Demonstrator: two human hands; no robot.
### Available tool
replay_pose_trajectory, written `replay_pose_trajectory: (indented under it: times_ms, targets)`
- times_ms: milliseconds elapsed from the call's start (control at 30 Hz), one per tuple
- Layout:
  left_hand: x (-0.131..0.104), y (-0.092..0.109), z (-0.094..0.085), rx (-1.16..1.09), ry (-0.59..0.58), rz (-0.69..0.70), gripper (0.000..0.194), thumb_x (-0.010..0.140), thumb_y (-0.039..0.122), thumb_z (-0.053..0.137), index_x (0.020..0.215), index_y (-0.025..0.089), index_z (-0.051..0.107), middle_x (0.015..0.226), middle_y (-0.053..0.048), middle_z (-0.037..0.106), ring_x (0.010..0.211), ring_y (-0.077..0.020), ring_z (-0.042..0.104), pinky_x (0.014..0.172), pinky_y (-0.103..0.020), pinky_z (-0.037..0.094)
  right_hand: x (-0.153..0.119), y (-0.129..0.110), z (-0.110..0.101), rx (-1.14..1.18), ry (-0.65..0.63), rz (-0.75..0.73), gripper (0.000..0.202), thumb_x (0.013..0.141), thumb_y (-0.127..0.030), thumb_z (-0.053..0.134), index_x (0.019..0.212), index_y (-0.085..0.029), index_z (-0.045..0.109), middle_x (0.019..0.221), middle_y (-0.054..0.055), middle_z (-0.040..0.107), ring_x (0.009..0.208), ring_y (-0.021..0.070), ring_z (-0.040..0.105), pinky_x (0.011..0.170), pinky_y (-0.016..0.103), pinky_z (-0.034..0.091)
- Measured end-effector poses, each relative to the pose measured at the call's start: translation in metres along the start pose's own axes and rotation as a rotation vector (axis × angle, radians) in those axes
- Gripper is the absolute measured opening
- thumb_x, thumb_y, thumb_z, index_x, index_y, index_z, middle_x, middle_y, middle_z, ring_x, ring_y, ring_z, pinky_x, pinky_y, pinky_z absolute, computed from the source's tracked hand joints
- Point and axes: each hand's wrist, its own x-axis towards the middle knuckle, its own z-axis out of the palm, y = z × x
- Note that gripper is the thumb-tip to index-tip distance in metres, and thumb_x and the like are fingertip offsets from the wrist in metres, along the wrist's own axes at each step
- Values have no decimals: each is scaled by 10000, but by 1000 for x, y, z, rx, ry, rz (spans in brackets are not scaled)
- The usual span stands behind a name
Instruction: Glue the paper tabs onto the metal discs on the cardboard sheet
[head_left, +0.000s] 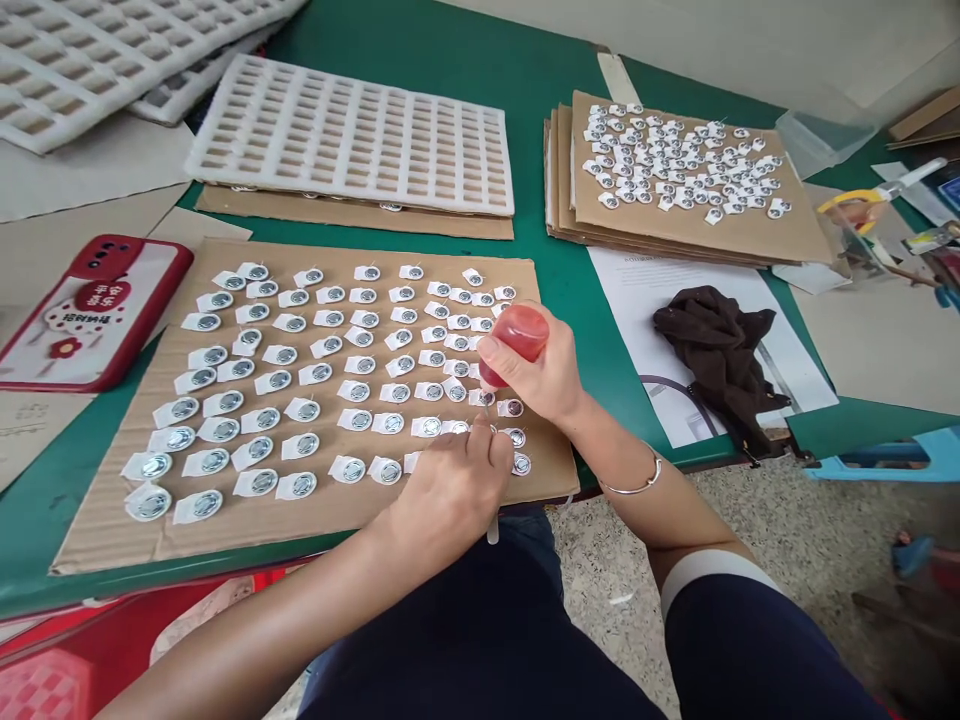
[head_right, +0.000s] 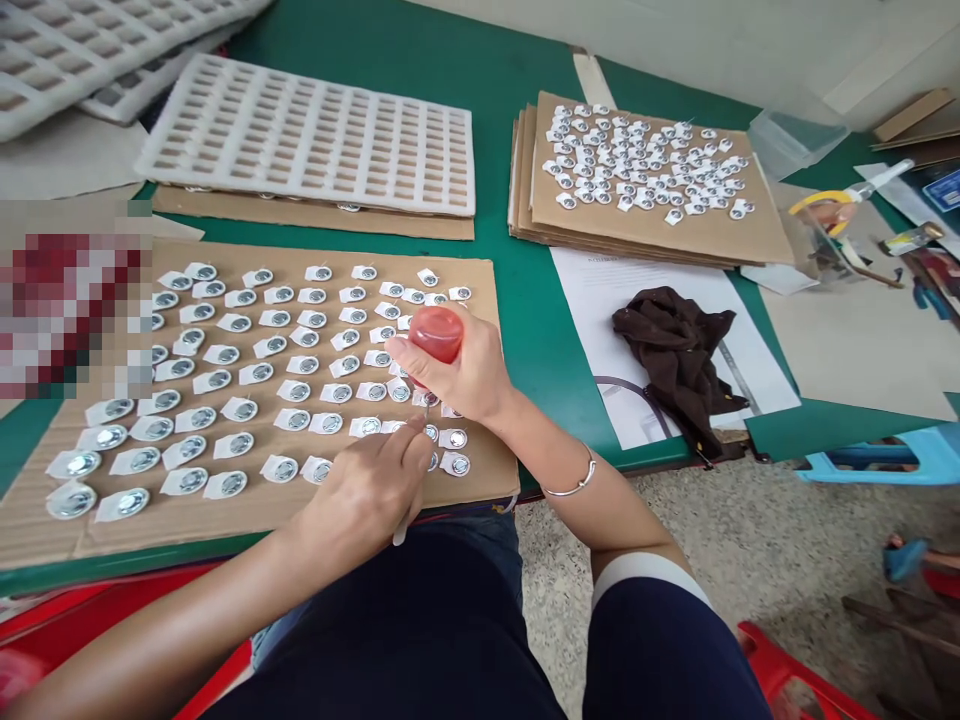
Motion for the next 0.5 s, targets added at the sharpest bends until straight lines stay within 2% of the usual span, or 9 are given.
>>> replay_pose_trajectory:
  times_ms: [100, 200, 367, 500]
  targets:
    - [0, 1, 0, 44, 22, 11, 214, 782, -16, 341, 745, 140, 482, 752, -128, 618, 521, -192, 561, 470, -305, 470, 0, -1, 1, -63, -22, -11, 381, 740, -547, 688, 759, -196, 543, 772, 42, 609, 689, 178, 591, 602, 314, 520]
    - [0, 2, 1, 57, -14, -1, 224, 800, -12, 326, 751, 152, 470, 745, -117, 617, 531, -194, 566, 471, -305, 473, 0, -2, 1, -97, -17, -31, 363, 746, -530, 689, 765, -195, 550, 791, 48, 620, 717, 189, 596, 626, 329, 521]
    - [-2, 4, 3, 27, -76, -18, 198, 811, 1, 347, 775, 158, 463, 736, -103, 608, 545, -199, 573, 476, -302, 468, 1, -3, 2, -154, 13, -93, 297, 758, -455, 694, 762, -191, 560, 721, 15, 616, 639, 156, 575, 628, 309, 500]
    - [-3, 4, 3, 24, -71, -12, 196, 815, 1, 343, 791, 146, 473, 789, -135, 624, 545, -203, 576, 471, -304, 465, 2, -2, 2, -153, 7, -117, 297, 758, -455, 694, 769, -187, 566, 716, 8, 611, 632, 142, 560, 630, 286, 495]
